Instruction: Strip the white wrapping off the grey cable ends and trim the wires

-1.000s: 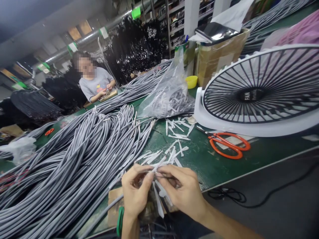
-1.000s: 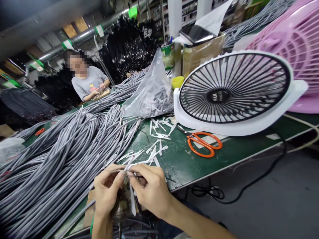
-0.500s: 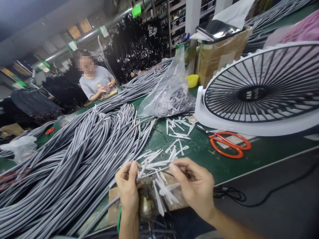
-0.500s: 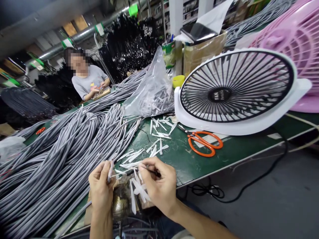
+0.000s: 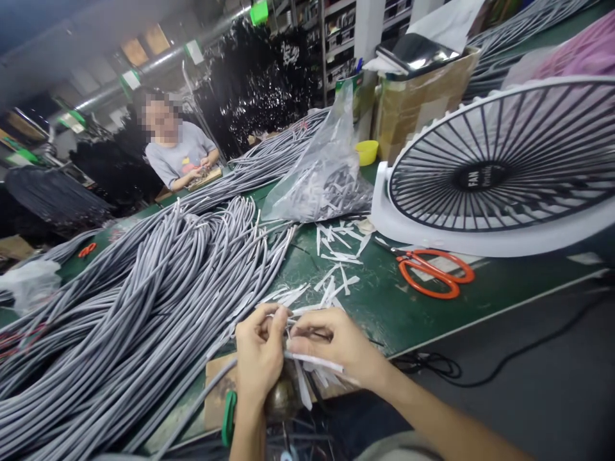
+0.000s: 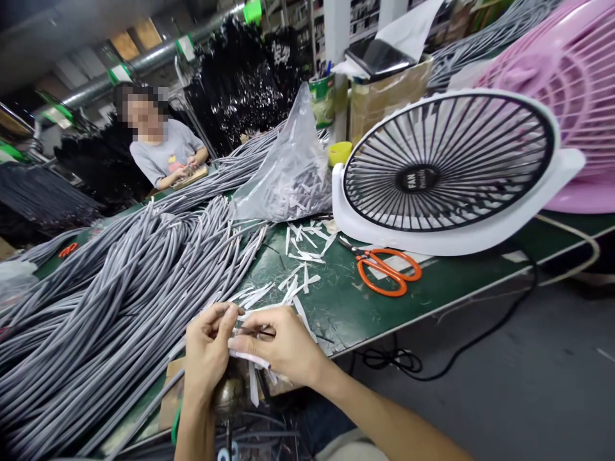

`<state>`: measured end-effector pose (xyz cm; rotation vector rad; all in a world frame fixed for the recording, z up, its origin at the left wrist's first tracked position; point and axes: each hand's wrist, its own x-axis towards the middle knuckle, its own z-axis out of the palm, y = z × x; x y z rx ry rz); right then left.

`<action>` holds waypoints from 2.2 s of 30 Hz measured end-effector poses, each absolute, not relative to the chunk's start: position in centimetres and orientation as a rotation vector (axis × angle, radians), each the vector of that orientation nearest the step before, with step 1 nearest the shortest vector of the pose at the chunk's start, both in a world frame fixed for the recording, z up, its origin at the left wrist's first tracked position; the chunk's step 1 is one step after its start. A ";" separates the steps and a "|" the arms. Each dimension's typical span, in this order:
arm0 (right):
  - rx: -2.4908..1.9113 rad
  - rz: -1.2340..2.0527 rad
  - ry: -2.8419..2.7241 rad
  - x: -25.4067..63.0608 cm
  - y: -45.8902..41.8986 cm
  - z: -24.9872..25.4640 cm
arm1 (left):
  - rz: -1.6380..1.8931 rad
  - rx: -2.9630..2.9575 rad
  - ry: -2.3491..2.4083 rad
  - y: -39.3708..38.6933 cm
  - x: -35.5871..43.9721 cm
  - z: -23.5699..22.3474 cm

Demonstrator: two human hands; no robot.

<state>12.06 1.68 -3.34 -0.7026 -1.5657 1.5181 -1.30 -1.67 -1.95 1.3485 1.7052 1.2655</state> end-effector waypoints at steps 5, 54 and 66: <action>-0.647 1.685 -1.624 12.1 1.8 -3.5 | 1.238 1.395 1.695 -1.6 -1.3 -2.0; -0.924 0.738 -1.267 12.7 0.6 -3.4 | 1.469 1.843 1.398 -2.9 -2.1 -2.4; -0.947 0.786 -1.249 12.5 0.6 -3.3 | 1.282 1.981 1.237 -3.1 -2.4 -2.1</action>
